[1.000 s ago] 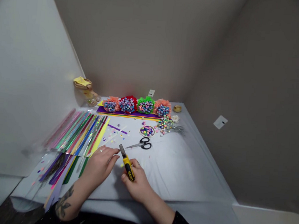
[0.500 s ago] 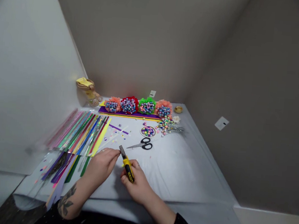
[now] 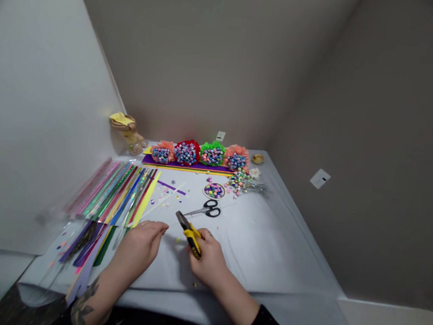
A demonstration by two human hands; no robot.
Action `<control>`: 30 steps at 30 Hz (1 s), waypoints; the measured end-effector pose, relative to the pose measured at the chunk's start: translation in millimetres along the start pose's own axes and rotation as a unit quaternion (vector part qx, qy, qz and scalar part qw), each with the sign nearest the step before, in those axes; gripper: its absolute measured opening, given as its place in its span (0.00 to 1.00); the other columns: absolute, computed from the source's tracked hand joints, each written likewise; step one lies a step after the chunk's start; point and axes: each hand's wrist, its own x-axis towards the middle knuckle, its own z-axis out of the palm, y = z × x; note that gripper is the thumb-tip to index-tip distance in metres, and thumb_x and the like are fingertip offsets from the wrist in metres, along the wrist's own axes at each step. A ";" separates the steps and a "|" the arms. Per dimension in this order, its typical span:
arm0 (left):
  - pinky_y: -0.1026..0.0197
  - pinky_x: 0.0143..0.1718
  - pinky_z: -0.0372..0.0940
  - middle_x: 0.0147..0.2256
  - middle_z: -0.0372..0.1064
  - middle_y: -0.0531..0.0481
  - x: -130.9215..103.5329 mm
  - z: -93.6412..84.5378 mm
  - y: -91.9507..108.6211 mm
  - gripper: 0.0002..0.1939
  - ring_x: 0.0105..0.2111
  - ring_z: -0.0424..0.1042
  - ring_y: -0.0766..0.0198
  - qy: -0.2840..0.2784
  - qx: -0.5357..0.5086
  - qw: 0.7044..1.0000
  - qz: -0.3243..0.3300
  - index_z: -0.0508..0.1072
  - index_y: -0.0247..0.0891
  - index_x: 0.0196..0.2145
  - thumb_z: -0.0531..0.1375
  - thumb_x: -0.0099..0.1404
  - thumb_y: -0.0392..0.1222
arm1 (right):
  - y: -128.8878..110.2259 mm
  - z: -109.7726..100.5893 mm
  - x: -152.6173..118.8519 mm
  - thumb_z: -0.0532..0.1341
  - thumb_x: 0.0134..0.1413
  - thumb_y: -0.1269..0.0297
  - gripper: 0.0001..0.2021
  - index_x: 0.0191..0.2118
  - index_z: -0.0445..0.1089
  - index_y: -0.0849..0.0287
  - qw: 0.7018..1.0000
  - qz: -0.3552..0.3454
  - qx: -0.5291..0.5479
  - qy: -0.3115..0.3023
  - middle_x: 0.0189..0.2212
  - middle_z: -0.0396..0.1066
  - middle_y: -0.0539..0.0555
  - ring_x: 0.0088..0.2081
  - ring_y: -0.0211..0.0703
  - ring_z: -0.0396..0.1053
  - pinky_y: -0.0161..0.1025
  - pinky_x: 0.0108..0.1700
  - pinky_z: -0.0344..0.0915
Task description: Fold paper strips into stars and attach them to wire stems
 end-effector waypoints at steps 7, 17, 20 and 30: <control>0.59 0.31 0.68 0.30 0.75 0.46 7.0 2.7 -10.6 0.07 0.31 0.76 0.59 -0.049 -0.424 0.848 -0.314 0.70 0.37 0.35 0.56 0.63 0.42 | -5.2 -50.3 3.6 0.58 0.54 0.57 0.12 0.28 0.72 0.60 0.957 0.006 0.141 -0.254 0.27 0.69 0.52 0.30 0.42 0.68 0.37 0.35 0.65; 0.70 0.22 0.66 0.25 0.69 0.51 17.5 21.3 9.2 0.08 0.20 0.69 0.72 -0.169 -0.735 0.515 -0.408 0.71 0.31 0.35 0.65 0.57 0.35 | -28.6 -52.0 -6.6 0.56 0.57 0.53 0.16 0.35 0.75 0.59 0.885 -0.091 0.206 -0.407 0.31 0.72 0.53 0.35 0.41 0.70 0.38 0.40 0.67; 0.76 0.16 0.58 0.21 0.63 0.56 31.9 12.4 -16.6 0.02 0.15 0.61 0.78 -0.003 -0.740 0.527 -0.417 0.71 0.31 0.32 0.62 0.60 0.30 | -28.3 -58.2 -7.8 0.60 0.54 0.55 0.12 0.36 0.75 0.57 0.890 -0.112 0.185 -0.401 0.39 0.71 0.54 0.41 0.43 0.70 0.39 0.44 0.67; 0.71 0.25 0.69 0.27 0.71 0.49 52.3 35.0 -61.3 0.06 0.22 0.72 0.73 0.036 -0.711 0.549 -0.438 0.72 0.30 0.33 0.56 0.63 0.26 | 16.0 -45.6 19.8 0.71 0.40 0.59 0.16 0.36 0.72 0.58 0.955 -0.032 -0.229 -0.186 0.45 0.69 0.62 0.46 0.57 0.65 0.52 0.46 0.63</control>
